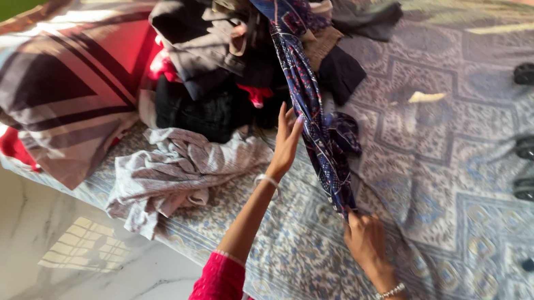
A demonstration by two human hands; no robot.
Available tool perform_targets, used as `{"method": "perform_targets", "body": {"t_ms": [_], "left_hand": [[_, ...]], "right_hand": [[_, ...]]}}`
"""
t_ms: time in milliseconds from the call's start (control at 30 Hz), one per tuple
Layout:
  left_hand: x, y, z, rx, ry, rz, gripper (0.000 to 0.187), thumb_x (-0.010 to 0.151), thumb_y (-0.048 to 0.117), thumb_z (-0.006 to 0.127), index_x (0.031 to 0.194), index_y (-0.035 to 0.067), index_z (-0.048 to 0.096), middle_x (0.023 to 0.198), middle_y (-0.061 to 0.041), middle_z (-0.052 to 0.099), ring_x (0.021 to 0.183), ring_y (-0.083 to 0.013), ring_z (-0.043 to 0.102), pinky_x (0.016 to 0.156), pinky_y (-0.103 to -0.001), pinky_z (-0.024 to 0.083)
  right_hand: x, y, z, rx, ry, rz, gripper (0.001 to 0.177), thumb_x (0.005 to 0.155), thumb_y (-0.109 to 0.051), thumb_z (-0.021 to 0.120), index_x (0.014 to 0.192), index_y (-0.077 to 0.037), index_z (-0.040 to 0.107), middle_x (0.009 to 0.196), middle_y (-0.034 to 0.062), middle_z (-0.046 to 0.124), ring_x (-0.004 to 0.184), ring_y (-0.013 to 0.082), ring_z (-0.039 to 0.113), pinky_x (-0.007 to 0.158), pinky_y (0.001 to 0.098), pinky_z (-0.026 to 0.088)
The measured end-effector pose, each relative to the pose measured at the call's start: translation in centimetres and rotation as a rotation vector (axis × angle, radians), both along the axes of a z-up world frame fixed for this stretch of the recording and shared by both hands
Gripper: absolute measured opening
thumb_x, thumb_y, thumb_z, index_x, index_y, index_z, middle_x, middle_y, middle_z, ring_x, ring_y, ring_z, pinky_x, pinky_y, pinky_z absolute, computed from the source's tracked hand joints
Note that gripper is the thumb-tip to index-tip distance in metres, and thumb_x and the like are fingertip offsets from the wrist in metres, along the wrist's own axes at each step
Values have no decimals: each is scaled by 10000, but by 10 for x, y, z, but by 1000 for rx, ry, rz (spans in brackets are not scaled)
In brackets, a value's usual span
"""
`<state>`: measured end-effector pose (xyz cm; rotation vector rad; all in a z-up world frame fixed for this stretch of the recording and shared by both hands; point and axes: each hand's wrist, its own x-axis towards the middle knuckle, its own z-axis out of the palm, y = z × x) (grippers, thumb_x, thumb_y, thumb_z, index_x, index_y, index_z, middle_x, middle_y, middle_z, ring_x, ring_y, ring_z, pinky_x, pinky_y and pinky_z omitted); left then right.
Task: The person folds several garments on a bed, including a light green patterned cloth, a blue floral dress, and a dark blue patterned cloth. Each item is smoothed, folded into a compact rectangle, and placed into an open suitcase.
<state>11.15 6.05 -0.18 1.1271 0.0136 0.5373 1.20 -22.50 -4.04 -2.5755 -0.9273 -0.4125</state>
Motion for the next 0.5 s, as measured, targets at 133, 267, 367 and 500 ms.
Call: {"method": "perform_targets", "body": {"t_ms": [133, 267, 367, 500], "left_hand": [[42, -64, 25, 179, -208, 82, 704, 943, 82, 626, 1569, 5, 311, 1512, -170, 481, 1355, -214, 475, 1152, -325, 360], [44, -145, 25, 579, -58, -130, 523, 842, 29, 544, 1355, -34, 625, 1122, -172, 737, 955, -223, 686, 916, -369, 556], [-4, -196, 5, 780, -276, -445, 503, 781, 44, 608, 1275, -12, 677, 1144, -210, 726, 1028, -218, 712, 932, -351, 545], [-77, -245, -23, 664, -271, -1036, 505, 795, 76, 578, 1283, 6, 688, 1206, -164, 762, 1054, -257, 718, 968, -342, 557]], "right_hand": [[-28, -67, 12, -41, 1, -31, 197, 842, -164, 664, 951, -11, 722, 769, 169, 712, 725, 335, 670, 759, 473, 491], [-21, -116, 32, 484, 638, -167, 494, 993, -417, 628, 1309, -45, 552, 1083, 170, 647, 993, 261, 611, 907, 402, 485], [16, -136, 57, 1344, 821, -4, 793, 1001, -609, 474, 1615, -150, 272, 1473, 135, 537, 1274, 259, 569, 1011, 367, 475], [72, -157, 56, 1654, 1289, 4, 632, 966, -519, 589, 1380, -41, 586, 1227, 96, 707, 1024, 211, 703, 914, 378, 571]]}}
